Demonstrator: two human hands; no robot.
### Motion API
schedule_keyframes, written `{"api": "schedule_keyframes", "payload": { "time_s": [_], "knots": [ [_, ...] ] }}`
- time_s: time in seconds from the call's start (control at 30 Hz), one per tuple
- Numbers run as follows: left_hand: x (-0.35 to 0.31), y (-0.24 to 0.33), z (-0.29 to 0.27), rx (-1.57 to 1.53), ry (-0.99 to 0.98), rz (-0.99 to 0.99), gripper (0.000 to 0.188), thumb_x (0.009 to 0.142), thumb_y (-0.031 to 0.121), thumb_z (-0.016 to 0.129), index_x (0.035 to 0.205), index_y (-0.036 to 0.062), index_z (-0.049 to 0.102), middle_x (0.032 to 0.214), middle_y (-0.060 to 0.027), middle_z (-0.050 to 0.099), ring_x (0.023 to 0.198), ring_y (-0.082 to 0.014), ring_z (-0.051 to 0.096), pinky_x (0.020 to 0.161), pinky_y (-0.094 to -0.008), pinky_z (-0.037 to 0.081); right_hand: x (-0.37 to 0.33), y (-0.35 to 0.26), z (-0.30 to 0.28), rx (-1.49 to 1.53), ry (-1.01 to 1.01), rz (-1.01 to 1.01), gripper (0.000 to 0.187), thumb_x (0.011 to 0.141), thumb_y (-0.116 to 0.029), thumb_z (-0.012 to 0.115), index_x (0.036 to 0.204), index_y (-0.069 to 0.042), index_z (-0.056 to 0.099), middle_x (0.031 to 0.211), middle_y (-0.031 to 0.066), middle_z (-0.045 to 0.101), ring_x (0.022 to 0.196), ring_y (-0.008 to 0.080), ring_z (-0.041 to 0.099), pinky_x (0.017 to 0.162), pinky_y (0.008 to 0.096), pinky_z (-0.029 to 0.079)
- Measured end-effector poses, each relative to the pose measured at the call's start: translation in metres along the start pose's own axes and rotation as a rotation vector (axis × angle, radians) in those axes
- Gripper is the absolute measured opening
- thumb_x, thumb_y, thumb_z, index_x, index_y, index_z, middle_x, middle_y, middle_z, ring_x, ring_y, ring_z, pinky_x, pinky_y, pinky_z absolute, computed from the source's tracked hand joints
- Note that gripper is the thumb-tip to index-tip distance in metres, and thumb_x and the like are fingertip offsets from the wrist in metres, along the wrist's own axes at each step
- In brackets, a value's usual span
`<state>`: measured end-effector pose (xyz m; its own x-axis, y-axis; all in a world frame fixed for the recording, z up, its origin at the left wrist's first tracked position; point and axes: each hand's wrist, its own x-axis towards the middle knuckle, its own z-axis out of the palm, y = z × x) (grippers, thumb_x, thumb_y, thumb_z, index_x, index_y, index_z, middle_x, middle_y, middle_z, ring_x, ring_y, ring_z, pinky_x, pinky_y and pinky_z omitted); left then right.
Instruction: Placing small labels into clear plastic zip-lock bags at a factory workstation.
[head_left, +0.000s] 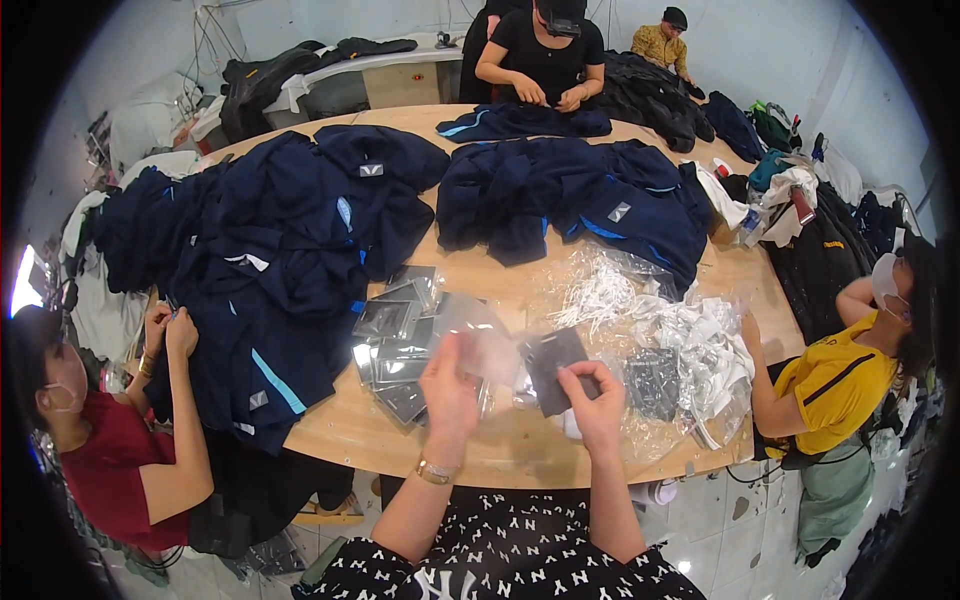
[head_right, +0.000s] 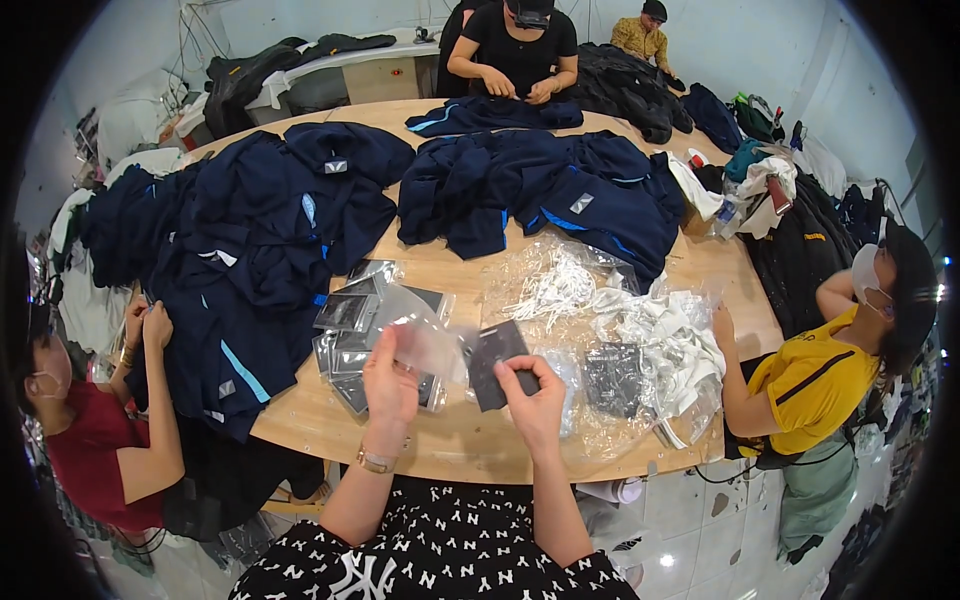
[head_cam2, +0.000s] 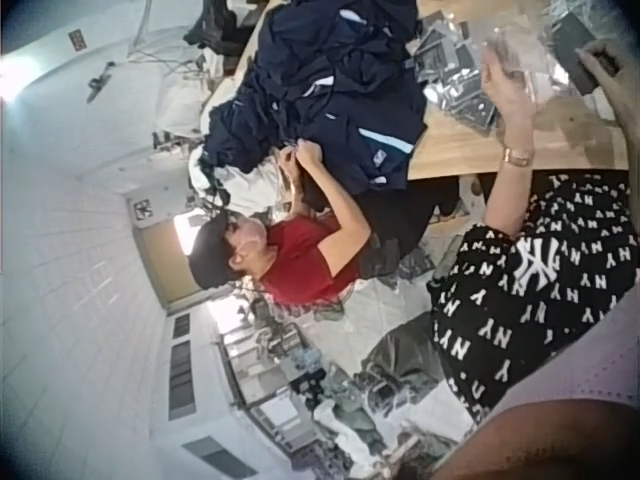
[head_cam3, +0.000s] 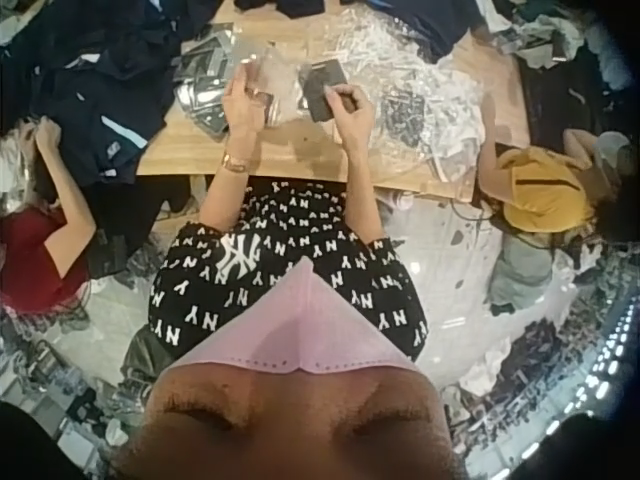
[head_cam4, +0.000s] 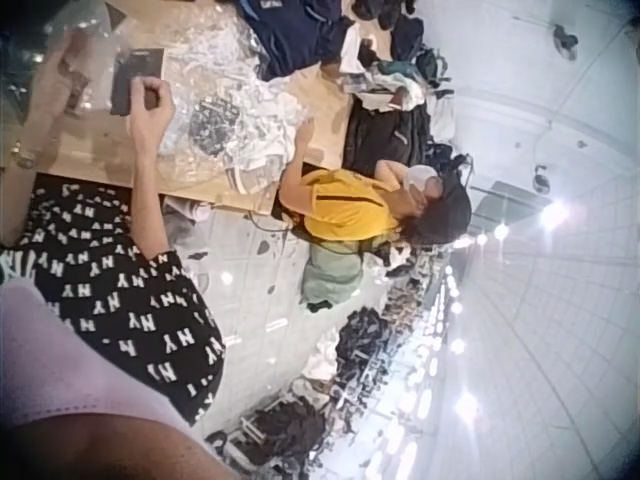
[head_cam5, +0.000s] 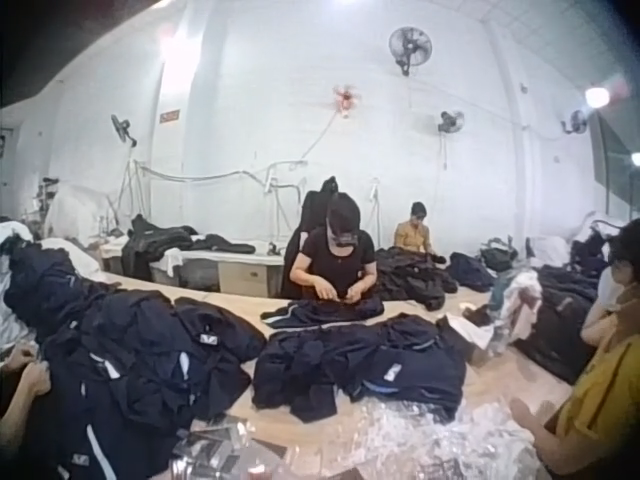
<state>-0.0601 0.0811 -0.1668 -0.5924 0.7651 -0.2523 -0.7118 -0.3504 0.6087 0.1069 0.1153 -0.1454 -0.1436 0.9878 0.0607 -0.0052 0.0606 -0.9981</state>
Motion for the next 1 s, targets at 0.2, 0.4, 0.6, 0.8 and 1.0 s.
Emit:
{"api": "schedule_keyframes", "payload": {
  "time_s": [0.2, 0.4, 0.6, 0.8, 1.0],
  "knots": [
    [0.006, 0.018, 0.002, 0.011, 0.097, -0.011, 0.028, 0.086, 0.027, 0.056, 0.104, 0.0049, 0.056, 0.094, -0.0022, 0.060, 0.086, -0.0179, 0.059, 0.071, -0.0307, 0.049, -0.007, -0.023, 0.000, 0.183, -0.008, -0.062, 0.032, 0.077, 0.001, 0.060, 0.108, -0.001, 0.054, 0.094, 0.0036, 0.061, 0.081, 0.0081, 0.056, 0.073, 0.0223, 0.045],
    [0.002, 0.017, 0.007, 0.040, 0.028, -0.037, 0.029, 0.087, 0.027, 0.055, 0.105, 0.0033, 0.056, 0.096, -0.0055, 0.060, 0.083, -0.0215, 0.061, 0.067, -0.0305, 0.050, -0.008, -0.018, -0.003, -0.115, -0.182, -0.195, 0.043, 0.077, -0.001, 0.059, 0.119, -0.001, 0.049, 0.091, 0.0059, 0.062, 0.077, 0.0075, 0.057, 0.067, 0.0205, 0.046],
    [-0.007, 0.012, 0.018, 0.157, -0.182, -0.095, 0.029, 0.087, 0.024, 0.056, 0.104, 0.0013, 0.056, 0.096, -0.0090, 0.061, 0.083, -0.0212, 0.062, 0.070, -0.0288, 0.051, -0.011, -0.015, -0.002, -0.005, -0.234, -0.073, 0.035, 0.081, -0.007, 0.059, 0.115, -0.003, 0.054, 0.074, 0.0016, 0.060, 0.054, 0.0036, 0.050, 0.044, 0.0195, 0.040],
    [-0.006, 0.010, 0.022, 0.170, -0.266, -0.126, 0.026, 0.087, 0.022, 0.055, 0.101, -0.0002, 0.058, 0.094, -0.0088, 0.061, 0.084, -0.0186, 0.060, 0.075, -0.0311, 0.051, -0.013, -0.019, -0.003, -0.054, -0.197, -0.060, 0.030, 0.082, -0.010, 0.059, 0.111, -0.004, 0.058, 0.066, 0.0008, 0.059, 0.047, 0.0029, 0.047, 0.040, 0.0195, 0.038],
    [-0.009, 0.009, 0.032, 0.131, -0.168, -0.132, 0.025, 0.086, 0.020, 0.056, 0.101, -0.0003, 0.057, 0.093, -0.0088, 0.061, 0.083, -0.0180, 0.060, 0.074, -0.0321, 0.052, -0.013, -0.033, -0.004, -0.090, -0.215, -0.002, 0.028, 0.080, -0.009, 0.061, 0.108, -0.003, 0.060, 0.067, 0.0007, 0.061, 0.049, 0.0029, 0.048, 0.043, 0.0192, 0.038]
  ]
}}
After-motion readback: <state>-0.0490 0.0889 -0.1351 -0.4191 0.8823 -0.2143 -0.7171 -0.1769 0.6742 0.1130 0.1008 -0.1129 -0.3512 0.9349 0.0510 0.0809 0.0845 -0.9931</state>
